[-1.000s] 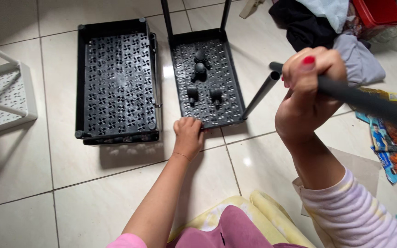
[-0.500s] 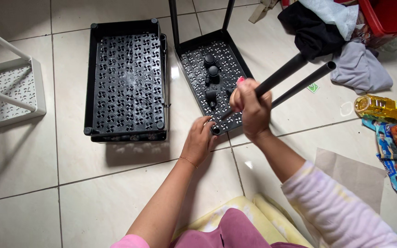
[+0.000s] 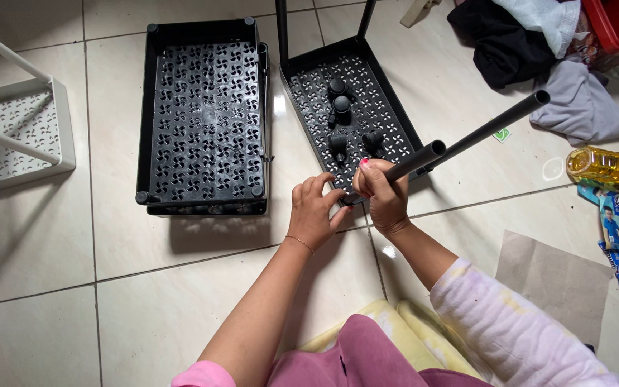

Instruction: The person assembles a white multi-tier plastic shelf on the floor, inserting the vertical support poles into the corner sockets of the perforated trays and pressing each tier into place. They then begin assembling a second black shelf the same way, fitting poles and stacking trays.

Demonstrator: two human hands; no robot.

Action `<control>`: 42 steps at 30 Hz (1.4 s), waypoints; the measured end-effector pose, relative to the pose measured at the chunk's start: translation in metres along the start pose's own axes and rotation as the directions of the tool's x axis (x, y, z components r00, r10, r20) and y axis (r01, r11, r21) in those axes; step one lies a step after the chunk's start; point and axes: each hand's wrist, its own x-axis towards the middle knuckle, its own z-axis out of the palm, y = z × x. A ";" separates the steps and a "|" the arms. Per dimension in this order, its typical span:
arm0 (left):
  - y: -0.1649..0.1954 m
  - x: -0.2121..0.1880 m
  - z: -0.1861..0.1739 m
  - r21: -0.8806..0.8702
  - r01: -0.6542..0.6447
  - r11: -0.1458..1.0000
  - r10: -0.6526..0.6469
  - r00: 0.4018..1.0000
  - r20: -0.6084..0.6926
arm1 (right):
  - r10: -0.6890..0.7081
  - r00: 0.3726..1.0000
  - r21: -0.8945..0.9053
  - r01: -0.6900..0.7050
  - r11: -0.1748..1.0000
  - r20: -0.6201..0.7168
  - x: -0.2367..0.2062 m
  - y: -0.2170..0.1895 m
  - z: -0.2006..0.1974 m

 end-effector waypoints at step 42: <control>0.026 0.006 0.005 -0.078 0.099 0.992 -0.101 0.994 -0.029 | 0.036 0.999 -0.331 -0.038 0.943 -0.010 -0.007 0.039 0.011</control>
